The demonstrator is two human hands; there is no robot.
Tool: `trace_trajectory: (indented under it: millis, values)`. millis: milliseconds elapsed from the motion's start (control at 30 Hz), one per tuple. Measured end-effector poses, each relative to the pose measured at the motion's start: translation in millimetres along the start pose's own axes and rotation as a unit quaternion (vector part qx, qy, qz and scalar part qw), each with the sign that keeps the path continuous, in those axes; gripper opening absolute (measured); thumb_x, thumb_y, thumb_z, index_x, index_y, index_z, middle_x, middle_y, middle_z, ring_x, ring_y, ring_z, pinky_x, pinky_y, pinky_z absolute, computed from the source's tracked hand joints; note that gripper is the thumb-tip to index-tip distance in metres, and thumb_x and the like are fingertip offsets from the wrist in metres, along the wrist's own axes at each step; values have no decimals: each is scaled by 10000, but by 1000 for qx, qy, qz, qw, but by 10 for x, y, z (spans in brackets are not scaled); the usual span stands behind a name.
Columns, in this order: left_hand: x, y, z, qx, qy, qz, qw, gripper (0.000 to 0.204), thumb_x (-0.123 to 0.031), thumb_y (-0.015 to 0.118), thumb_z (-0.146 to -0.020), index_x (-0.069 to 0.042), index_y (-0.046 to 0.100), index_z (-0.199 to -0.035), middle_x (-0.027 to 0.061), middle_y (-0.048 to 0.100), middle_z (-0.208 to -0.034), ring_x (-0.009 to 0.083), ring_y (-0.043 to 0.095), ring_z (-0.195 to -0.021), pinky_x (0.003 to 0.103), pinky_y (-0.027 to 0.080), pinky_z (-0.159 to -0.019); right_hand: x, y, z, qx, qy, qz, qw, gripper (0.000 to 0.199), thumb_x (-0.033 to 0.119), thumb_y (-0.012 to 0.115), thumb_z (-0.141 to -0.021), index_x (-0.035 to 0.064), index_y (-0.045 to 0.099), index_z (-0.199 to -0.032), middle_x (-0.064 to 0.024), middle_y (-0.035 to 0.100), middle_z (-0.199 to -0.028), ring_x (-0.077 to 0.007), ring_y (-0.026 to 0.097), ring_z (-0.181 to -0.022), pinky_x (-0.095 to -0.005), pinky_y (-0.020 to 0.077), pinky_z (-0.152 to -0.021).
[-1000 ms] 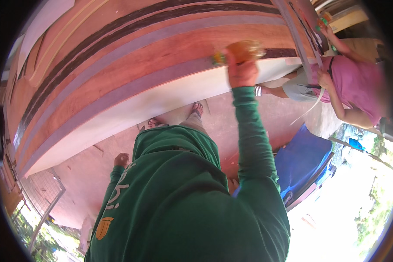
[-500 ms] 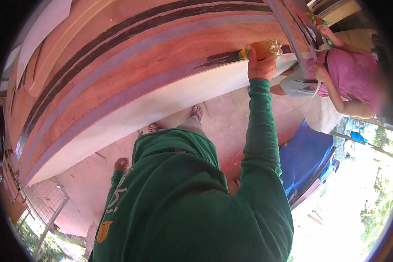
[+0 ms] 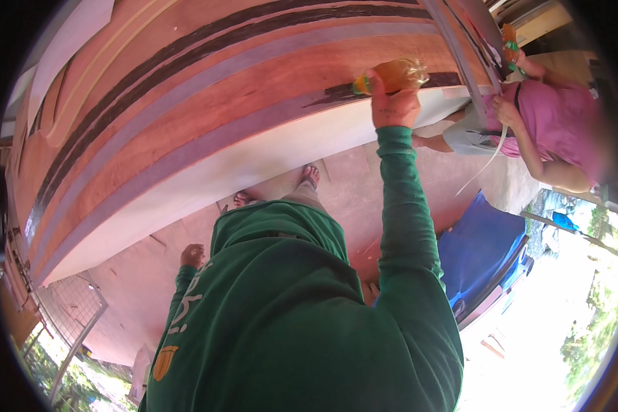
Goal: The person uses a plastic bottle to wipe a curved wooden surface, moving the bottle back and forth along the surface. Another person is visible in the background, but the primary focus is on the cleaning action performed by the person.
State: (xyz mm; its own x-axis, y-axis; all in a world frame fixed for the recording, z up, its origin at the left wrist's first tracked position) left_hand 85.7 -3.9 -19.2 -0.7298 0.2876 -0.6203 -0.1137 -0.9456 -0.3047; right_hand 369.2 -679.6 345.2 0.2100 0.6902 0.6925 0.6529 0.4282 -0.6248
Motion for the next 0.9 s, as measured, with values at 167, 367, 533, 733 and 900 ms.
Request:
trace_trajectory:
  millis: [167,367,533,733,900]
  values:
    - [-69,145,155,37,40,-24,998,189,-10,632,-845,-57,715,-1007,29,644,-752,120,591,-624,273,478,-558,245,171,226,64,34,-34,997,641,466,891,-790,3,668,-1174,-161,766,-1008,-286,755,-938,-390,579,-856]
    - [130,-11,81,17,53,-70,996,177,-37,641,-844,-55,724,-999,39,673,-765,132,615,-640,301,515,-586,-121,-112,-128,-56,-21,11,998,485,435,853,-849,12,713,-1043,-88,751,-813,-161,708,-635,-312,557,-630]
    - [204,-152,106,7,96,-88,991,144,-49,640,-859,-59,732,-970,48,692,-778,135,629,-653,312,529,-603,263,131,147,14,-52,19,998,531,476,858,-830,9,715,-1038,-80,748,-770,-176,729,-665,-333,570,-676]
    - [545,-348,-79,-7,-13,5,1000,139,-55,655,-864,-62,732,-980,48,688,-780,139,637,-659,313,534,-614,85,-14,-43,57,59,10,997,646,483,872,-800,-12,648,-1150,-167,770,-995,-321,758,-889,-415,581,-843]
    - [397,-381,-48,8,114,-60,992,142,-51,673,-856,-63,734,-983,44,682,-781,138,631,-656,309,531,-606,129,16,-78,-43,-50,54,996,553,487,854,-816,19,708,-1071,-120,771,-898,-256,754,-787,-386,581,-779]
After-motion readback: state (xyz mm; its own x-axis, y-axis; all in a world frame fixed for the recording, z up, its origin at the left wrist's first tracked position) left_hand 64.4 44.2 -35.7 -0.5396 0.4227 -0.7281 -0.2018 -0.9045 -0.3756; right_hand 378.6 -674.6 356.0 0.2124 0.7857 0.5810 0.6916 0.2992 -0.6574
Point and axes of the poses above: each hand's wrist, its own z-axis away from the middle knuckle, its own y-axis out of the palm, x = y × z, the point moved 7 cm from there along -z, towards the middle knuckle
